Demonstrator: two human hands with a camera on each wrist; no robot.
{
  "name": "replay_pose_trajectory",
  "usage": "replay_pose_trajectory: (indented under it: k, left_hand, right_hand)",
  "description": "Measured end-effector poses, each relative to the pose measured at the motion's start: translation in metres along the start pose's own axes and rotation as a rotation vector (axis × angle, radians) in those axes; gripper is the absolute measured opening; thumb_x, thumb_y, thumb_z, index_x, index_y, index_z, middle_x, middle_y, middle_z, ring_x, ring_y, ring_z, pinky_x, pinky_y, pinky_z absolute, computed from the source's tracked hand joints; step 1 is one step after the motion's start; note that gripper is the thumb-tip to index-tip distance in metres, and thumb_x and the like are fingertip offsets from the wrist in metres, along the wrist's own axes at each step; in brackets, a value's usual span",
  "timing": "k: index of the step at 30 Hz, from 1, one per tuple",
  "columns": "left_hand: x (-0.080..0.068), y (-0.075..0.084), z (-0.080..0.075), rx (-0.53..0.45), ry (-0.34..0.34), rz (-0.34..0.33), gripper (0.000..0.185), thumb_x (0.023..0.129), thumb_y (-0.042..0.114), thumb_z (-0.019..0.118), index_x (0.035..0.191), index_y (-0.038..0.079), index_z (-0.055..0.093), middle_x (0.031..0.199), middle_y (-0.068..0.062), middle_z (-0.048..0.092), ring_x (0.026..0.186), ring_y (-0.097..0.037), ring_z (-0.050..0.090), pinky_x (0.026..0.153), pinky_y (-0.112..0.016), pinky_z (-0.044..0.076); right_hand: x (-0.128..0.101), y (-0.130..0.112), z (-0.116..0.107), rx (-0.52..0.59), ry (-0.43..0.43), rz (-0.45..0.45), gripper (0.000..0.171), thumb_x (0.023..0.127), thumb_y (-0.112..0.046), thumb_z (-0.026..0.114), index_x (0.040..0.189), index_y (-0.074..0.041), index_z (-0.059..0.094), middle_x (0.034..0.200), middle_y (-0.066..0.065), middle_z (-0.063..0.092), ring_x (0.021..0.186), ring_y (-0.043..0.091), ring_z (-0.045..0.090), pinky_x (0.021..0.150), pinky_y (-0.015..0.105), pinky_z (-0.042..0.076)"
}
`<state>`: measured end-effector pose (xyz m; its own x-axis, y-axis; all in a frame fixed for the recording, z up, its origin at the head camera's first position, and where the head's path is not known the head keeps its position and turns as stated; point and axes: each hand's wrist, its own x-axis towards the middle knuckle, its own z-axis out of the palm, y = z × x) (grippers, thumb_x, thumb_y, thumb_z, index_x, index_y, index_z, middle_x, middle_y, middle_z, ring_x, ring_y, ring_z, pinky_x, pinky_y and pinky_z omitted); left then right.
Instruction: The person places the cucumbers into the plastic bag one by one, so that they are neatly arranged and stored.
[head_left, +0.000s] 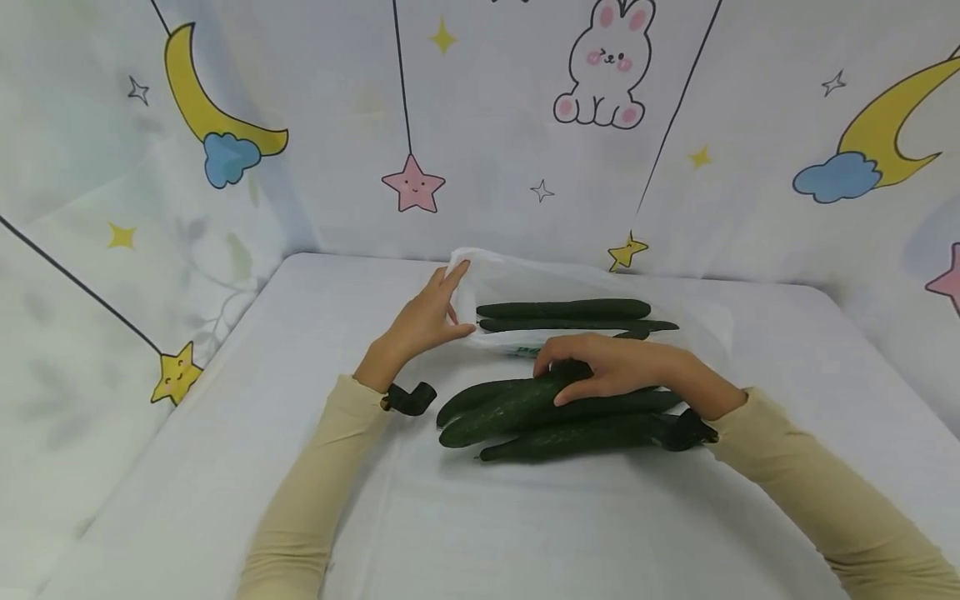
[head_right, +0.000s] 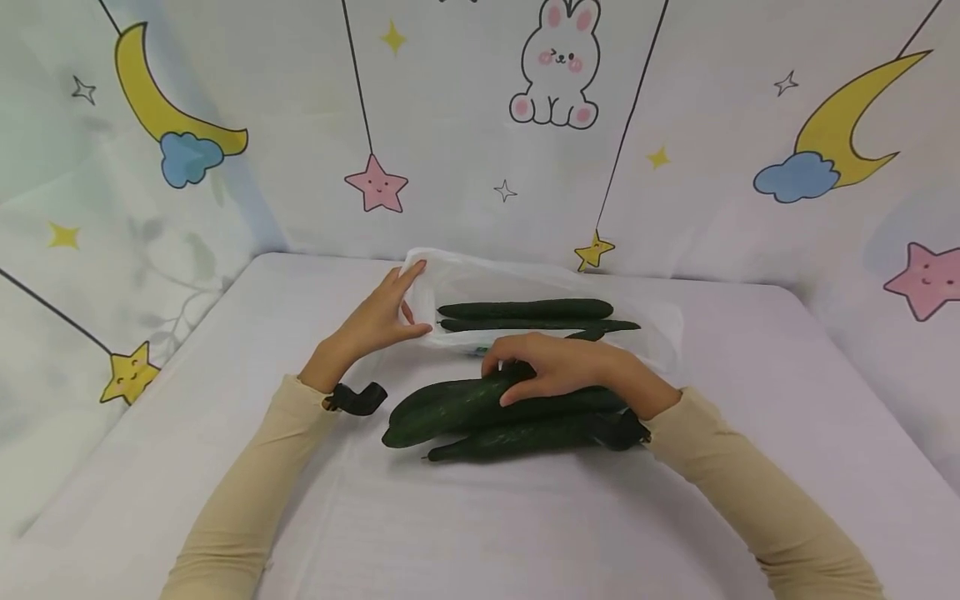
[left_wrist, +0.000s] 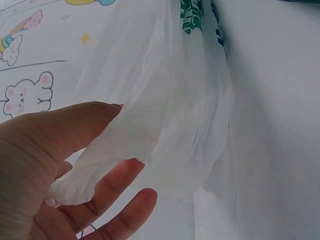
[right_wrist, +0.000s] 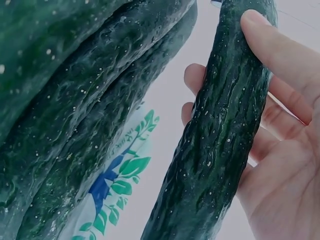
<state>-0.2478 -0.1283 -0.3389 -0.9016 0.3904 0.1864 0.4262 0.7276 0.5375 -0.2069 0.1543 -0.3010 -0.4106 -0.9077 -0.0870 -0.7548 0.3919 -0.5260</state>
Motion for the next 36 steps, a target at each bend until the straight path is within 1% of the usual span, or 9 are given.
replay_pose_trajectory:
  k: [5, 10, 12, 15, 20, 26, 31, 36]
  left_hand:
    - [0.0, -0.001, -0.001, 0.005, 0.0, -0.002, 0.092, 0.08, 0.025, 0.072, 0.151, 0.016, 0.014, 0.148, -0.02, 0.021, 0.076, -0.014, 0.059, 0.075, -0.035, 0.046]
    - [0.0, -0.002, -0.002, 0.004, 0.007, -0.003, 0.092, 0.08, 0.025, 0.072, 0.151, 0.017, 0.014, 0.148, -0.017, 0.022, 0.076, -0.014, 0.059, 0.073, -0.034, 0.046]
    - [0.0, -0.002, -0.002, -0.001, 0.007, 0.0, 0.092, 0.08, 0.025, 0.072, 0.151, 0.017, 0.014, 0.147, -0.016, 0.024, 0.077, -0.014, 0.06, 0.072, -0.033, 0.046]
    - [0.001, -0.002, -0.001, -0.009, 0.006, 0.005, 0.093, 0.08, 0.025, 0.073, 0.151, 0.017, 0.013, 0.146, -0.015, 0.025, 0.077, -0.014, 0.06, 0.072, -0.033, 0.046]
    - [0.002, 0.0, 0.0, -0.018, 0.006, 0.013, 0.092, 0.08, 0.025, 0.072, 0.151, 0.018, 0.013, 0.148, -0.016, 0.022, 0.079, -0.013, 0.061, 0.072, -0.032, 0.047]
    - [0.0, 0.001, 0.0, -0.016, -0.007, 0.003, 0.093, 0.08, 0.024, 0.072, 0.151, 0.018, 0.012, 0.148, -0.016, 0.022, 0.08, -0.014, 0.061, 0.072, -0.032, 0.047]
    - [-0.002, 0.0, 0.0, -0.009, -0.005, 0.002, 0.092, 0.081, 0.025, 0.072, 0.151, 0.018, 0.012, 0.149, -0.016, 0.02, 0.079, -0.014, 0.06, 0.073, -0.033, 0.047]
    - [-0.002, 0.0, 0.0, -0.013, -0.008, 0.003, 0.092, 0.081, 0.025, 0.072, 0.151, 0.018, 0.012, 0.15, -0.016, 0.02, 0.077, -0.013, 0.06, 0.073, -0.032, 0.047]
  right_hand:
    - [0.0, 0.001, -0.001, -0.008, 0.014, -0.025, 0.032, 0.088, -0.031, 0.063, 0.116, -0.018, 0.054, 0.114, -0.009, 0.056, 0.104, 0.005, 0.052, 0.088, 0.027, 0.045]
    - [0.001, 0.003, -0.005, -0.004, 0.043, -0.038, 0.033, 0.087, -0.03, 0.064, 0.116, -0.017, 0.055, 0.113, -0.007, 0.057, 0.099, 0.006, 0.053, 0.081, 0.025, 0.047]
    - [0.001, 0.002, -0.007, 0.004, 0.05, -0.036, 0.033, 0.087, -0.03, 0.065, 0.116, -0.017, 0.055, 0.113, -0.008, 0.057, 0.1, 0.006, 0.053, 0.08, 0.025, 0.048]
    - [0.0, 0.005, -0.01, 0.007, 0.062, -0.038, 0.033, 0.087, -0.029, 0.065, 0.116, -0.018, 0.055, 0.114, -0.008, 0.057, 0.103, 0.006, 0.053, 0.083, 0.026, 0.048]
    - [-0.001, 0.013, -0.013, 0.004, 0.095, -0.038, 0.031, 0.087, -0.029, 0.065, 0.115, -0.02, 0.055, 0.113, -0.009, 0.057, 0.105, 0.007, 0.053, 0.086, 0.028, 0.047]
    - [0.0, 0.023, -0.013, 0.013, 0.118, -0.038, 0.033, 0.085, -0.021, 0.067, 0.116, -0.019, 0.055, 0.113, -0.007, 0.058, 0.105, 0.008, 0.054, 0.088, 0.028, 0.046]
    - [0.001, 0.032, -0.011, 0.016, 0.163, -0.036, 0.035, 0.084, -0.017, 0.069, 0.116, -0.021, 0.056, 0.112, -0.009, 0.058, 0.104, 0.007, 0.054, 0.088, 0.026, 0.045]
    - [0.002, 0.042, -0.013, 0.004, 0.196, -0.024, 0.034, 0.084, -0.022, 0.069, 0.115, -0.021, 0.057, 0.112, -0.009, 0.058, 0.105, 0.007, 0.053, 0.089, 0.027, 0.044]
